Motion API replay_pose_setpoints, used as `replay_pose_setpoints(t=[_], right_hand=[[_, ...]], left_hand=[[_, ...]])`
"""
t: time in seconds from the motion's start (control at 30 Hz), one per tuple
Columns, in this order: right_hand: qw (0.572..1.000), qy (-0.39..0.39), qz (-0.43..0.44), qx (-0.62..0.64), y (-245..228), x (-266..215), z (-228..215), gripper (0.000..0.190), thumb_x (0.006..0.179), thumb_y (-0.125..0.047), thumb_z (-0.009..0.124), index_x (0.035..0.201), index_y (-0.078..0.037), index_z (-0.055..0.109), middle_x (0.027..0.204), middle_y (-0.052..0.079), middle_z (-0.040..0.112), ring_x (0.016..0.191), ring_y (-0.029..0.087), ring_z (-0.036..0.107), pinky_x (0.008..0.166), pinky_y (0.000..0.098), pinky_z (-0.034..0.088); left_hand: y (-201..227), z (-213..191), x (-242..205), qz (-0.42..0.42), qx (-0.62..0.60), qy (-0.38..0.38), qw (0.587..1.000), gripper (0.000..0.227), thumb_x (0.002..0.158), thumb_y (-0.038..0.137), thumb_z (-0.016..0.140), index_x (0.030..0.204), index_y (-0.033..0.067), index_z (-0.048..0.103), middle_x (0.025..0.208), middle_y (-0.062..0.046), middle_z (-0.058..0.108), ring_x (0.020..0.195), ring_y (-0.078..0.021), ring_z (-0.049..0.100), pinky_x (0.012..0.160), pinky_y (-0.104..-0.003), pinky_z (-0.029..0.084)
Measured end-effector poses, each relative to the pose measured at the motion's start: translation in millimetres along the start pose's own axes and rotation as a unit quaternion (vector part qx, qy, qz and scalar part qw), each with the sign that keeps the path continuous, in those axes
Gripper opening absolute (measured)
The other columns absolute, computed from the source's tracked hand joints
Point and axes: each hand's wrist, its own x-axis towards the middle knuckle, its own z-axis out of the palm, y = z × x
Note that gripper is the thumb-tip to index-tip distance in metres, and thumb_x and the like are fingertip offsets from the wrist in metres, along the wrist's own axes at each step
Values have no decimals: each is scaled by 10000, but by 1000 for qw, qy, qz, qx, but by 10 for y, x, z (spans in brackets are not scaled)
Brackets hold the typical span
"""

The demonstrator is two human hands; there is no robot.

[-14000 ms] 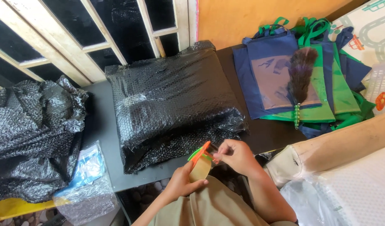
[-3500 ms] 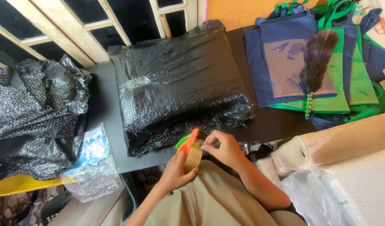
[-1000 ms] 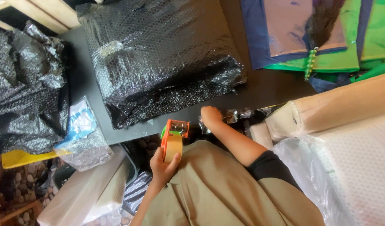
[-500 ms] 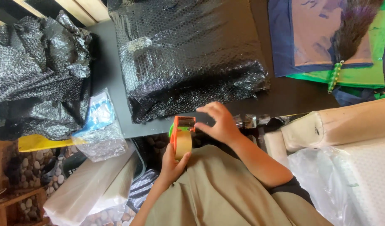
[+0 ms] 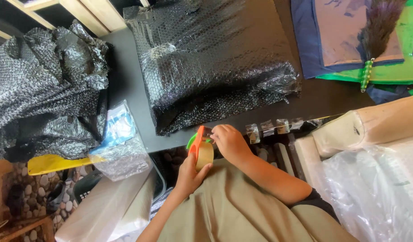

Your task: Wrapping a bag in black bubble wrap and securing it with clear tape using a dispenser.

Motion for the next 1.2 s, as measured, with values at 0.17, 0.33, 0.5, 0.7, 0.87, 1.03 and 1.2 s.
replay_pose_setpoints(t=[0.17, 0.33, 0.5, 0.7, 0.87, 1.03, 1.2], right_hand=[[995, -49, 80, -24, -130, -3, 50, 152, 878, -108, 758, 852, -89, 610, 753, 58, 681, 720, 255, 716, 707, 353, 592], [952, -114, 245, 141, -529, 175, -262, 169, 890, -129, 753, 868, -54, 603, 952, 100, 795, 755, 275, 767, 668, 335, 593], [910, -111, 354, 183, -522, 153, -301, 177, 776, -171, 855, 814, -125, 688, 780, 7, 779, 637, 154, 731, 609, 259, 564], [904, -65, 355, 229, -423, 211, -636, 161, 740, -104, 881, 741, -96, 720, 610, 7, 748, 555, 112, 673, 573, 217, 528], [902, -33, 352, 248, -219, 274, -1117, 153, 750, -112, 880, 751, -82, 730, 603, 38, 735, 536, 93, 594, 546, 210, 479], [907, -20, 344, 243, 109, 443, -1379, 170, 765, -122, 894, 759, -61, 735, 623, 72, 740, 554, 113, 603, 535, 236, 475], [833, -81, 378, 396, 553, 566, -1166, 190, 824, -81, 844, 762, -37, 670, 634, 99, 705, 587, 140, 619, 543, 229, 474]], left_hand=[[-242, -126, 49, -17, 38, -41, 998, 517, 836, 436, 846, 1066, 59, 577, 944, -211, 687, 895, -402, 717, 763, -445, 560], [90, -438, 162, -59, 1, -89, 994, 532, 833, 452, 821, 1157, 107, 580, 1021, -173, 735, 973, -369, 739, 815, -425, 582], [77, -444, 226, -41, -15, -127, 991, 606, 781, 486, 852, 1185, 121, 586, 1092, -166, 753, 1013, -358, 737, 846, -416, 583], [434, -507, 329, 38, -98, -112, 988, 456, 769, 385, 853, 971, 60, 605, 839, -182, 743, 751, -345, 726, 683, -391, 567], [-417, -53, 325, 24, -103, -93, 990, 397, 708, 425, 907, 833, 181, 620, 673, 10, 689, 619, -174, 692, 563, -259, 531], [-318, 9, 353, 51, -146, -65, 986, 295, 813, 268, 860, 777, 96, 623, 579, -66, 640, 512, -190, 601, 501, -296, 487], [-172, 100, 404, 64, -182, -27, 981, 279, 791, 230, 883, 732, 93, 647, 528, -48, 603, 470, -161, 557, 458, -257, 453]])
